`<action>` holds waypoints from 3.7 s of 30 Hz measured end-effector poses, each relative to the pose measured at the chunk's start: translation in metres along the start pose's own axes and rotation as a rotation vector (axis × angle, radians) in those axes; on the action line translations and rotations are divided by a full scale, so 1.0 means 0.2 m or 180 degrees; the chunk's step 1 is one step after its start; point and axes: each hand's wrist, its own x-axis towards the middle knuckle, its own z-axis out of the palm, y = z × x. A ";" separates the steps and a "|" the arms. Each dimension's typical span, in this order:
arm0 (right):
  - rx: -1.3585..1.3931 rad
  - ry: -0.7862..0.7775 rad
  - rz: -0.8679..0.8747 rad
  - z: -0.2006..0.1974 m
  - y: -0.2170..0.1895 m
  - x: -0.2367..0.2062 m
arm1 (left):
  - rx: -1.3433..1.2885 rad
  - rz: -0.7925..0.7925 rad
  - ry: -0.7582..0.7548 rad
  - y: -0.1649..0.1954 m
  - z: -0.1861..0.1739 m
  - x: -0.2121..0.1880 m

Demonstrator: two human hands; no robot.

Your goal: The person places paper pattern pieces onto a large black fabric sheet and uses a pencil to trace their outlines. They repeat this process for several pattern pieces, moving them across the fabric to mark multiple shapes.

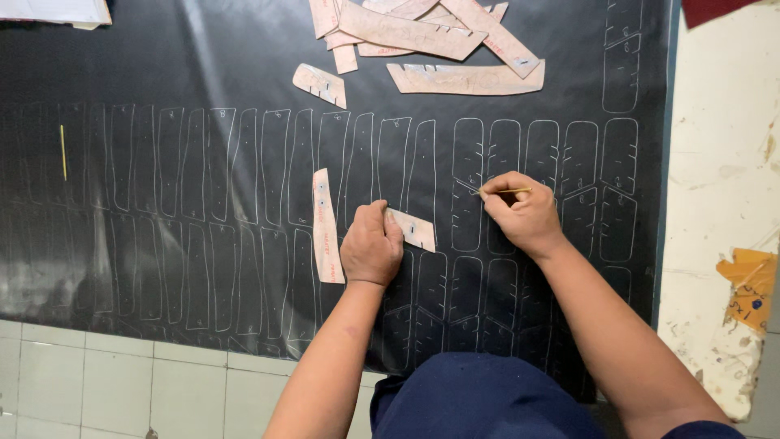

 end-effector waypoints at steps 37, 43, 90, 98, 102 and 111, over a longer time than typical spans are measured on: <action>0.0511 0.2740 0.0607 -0.50 0.41 -1.24 | -0.1082 0.0166 -0.1006 -0.07 0.00 0.07; 0.0287 0.2642 0.0743 -0.48 0.45 -1.16 | -0.1819 0.0606 -0.1235 -0.12 0.00 0.10; 0.0189 0.1836 0.0661 -0.14 0.22 -1.12 | -0.1931 0.0585 -0.1294 -0.15 0.00 0.07; -0.0289 0.1961 0.0558 -0.10 0.20 -1.11 | -0.1807 0.0625 -0.1253 -0.14 -0.01 0.07; -0.0026 0.1989 0.0589 -0.09 0.20 -1.10 | -0.1873 0.0536 -0.1315 -0.14 -0.01 0.07; 0.0147 0.1706 0.0607 -0.01 0.14 -1.10 | -0.1957 0.0496 -0.1379 -0.16 0.00 0.08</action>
